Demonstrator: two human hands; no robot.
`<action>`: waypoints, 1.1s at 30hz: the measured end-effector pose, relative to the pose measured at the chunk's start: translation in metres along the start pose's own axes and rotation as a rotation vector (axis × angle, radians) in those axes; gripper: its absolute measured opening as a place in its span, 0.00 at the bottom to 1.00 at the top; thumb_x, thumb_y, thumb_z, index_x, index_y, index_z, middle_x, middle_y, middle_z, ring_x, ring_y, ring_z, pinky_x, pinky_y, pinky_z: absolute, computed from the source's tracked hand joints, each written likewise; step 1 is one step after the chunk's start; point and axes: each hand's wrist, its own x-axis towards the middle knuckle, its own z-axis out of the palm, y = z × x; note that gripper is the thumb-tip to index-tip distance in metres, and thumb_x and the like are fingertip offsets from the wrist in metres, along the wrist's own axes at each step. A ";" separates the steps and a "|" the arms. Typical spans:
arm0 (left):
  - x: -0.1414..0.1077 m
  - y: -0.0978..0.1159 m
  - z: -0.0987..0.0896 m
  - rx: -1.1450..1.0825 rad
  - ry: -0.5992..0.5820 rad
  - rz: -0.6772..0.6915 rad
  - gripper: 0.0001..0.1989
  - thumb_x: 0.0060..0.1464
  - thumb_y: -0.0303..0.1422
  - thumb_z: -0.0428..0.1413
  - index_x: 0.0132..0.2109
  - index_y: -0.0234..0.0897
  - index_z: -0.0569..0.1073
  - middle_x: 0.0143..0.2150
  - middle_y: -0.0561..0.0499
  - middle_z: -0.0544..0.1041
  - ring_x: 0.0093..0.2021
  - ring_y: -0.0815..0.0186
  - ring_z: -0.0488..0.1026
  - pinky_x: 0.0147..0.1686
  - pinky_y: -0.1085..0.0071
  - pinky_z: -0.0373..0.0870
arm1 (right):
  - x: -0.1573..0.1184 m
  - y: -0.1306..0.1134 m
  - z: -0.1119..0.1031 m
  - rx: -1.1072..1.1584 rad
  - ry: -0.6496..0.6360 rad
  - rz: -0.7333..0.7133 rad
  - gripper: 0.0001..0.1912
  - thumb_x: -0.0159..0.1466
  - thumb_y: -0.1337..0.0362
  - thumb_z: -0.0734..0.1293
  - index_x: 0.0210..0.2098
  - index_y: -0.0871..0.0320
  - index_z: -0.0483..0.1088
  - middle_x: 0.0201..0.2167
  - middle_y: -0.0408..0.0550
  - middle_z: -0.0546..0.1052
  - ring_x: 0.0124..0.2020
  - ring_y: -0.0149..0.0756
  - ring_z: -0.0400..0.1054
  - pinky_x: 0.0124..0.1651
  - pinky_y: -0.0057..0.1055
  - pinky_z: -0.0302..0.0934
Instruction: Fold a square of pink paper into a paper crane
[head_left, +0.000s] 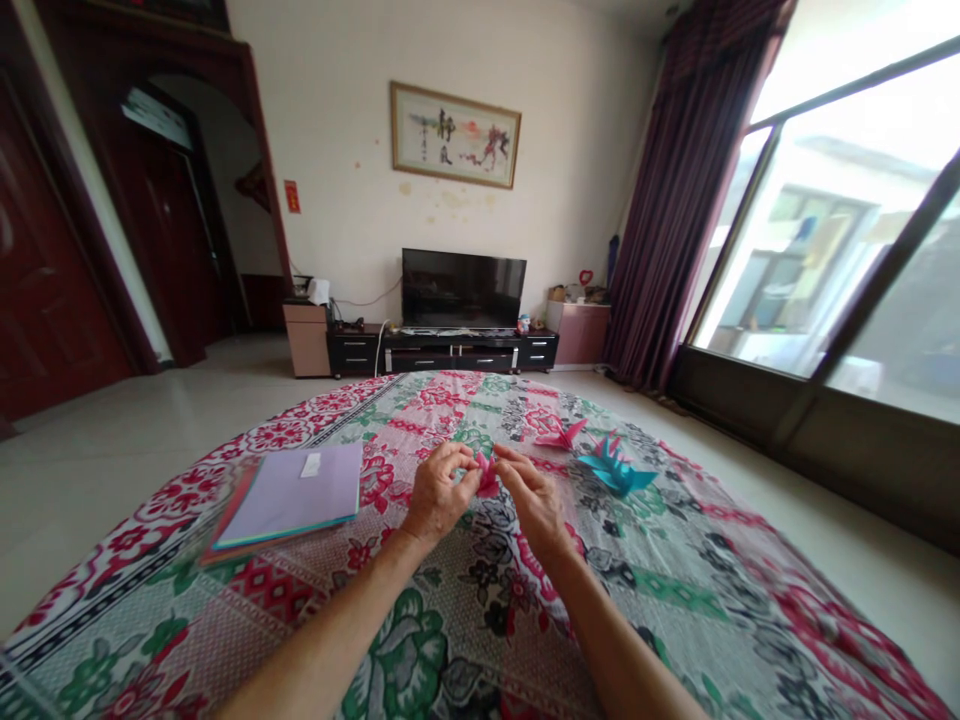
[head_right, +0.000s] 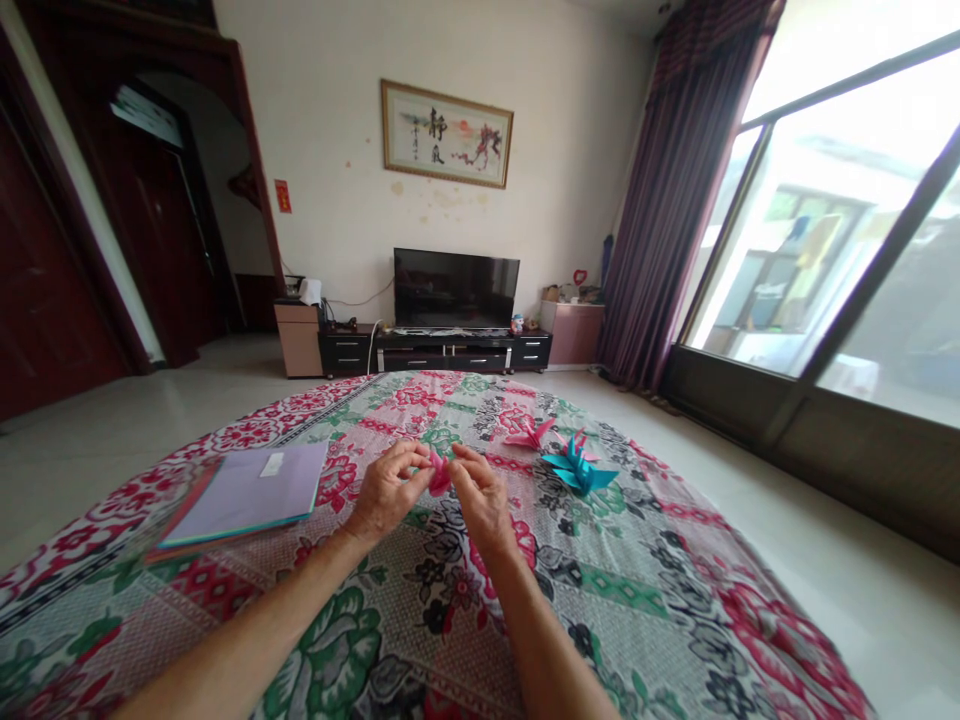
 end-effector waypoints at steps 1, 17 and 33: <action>0.000 -0.001 0.000 0.005 0.007 0.006 0.04 0.48 0.27 0.54 0.29 0.36 0.74 0.37 0.48 0.74 0.40 0.66 0.71 0.32 0.74 0.70 | 0.000 0.001 0.000 -0.002 -0.015 0.005 0.08 0.55 0.59 0.66 0.28 0.53 0.77 0.46 0.48 0.74 0.50 0.42 0.64 0.54 0.39 0.53; -0.001 -0.008 0.003 0.002 -0.058 -0.162 0.06 0.46 0.29 0.54 0.25 0.35 0.74 0.27 0.52 0.75 0.29 0.69 0.70 0.33 0.72 0.67 | -0.001 0.012 0.012 0.116 -0.129 0.231 0.08 0.50 0.64 0.65 0.29 0.59 0.74 0.24 0.42 0.75 0.25 0.29 0.66 0.30 0.26 0.59; -0.001 -0.005 -0.006 -0.250 -0.335 -0.304 0.09 0.46 0.35 0.54 0.27 0.35 0.76 0.22 0.55 0.73 0.25 0.70 0.67 0.25 0.76 0.62 | 0.001 0.014 0.001 0.013 -0.225 0.343 0.09 0.49 0.61 0.68 0.20 0.61 0.73 0.16 0.40 0.70 0.17 0.23 0.57 0.20 0.21 0.49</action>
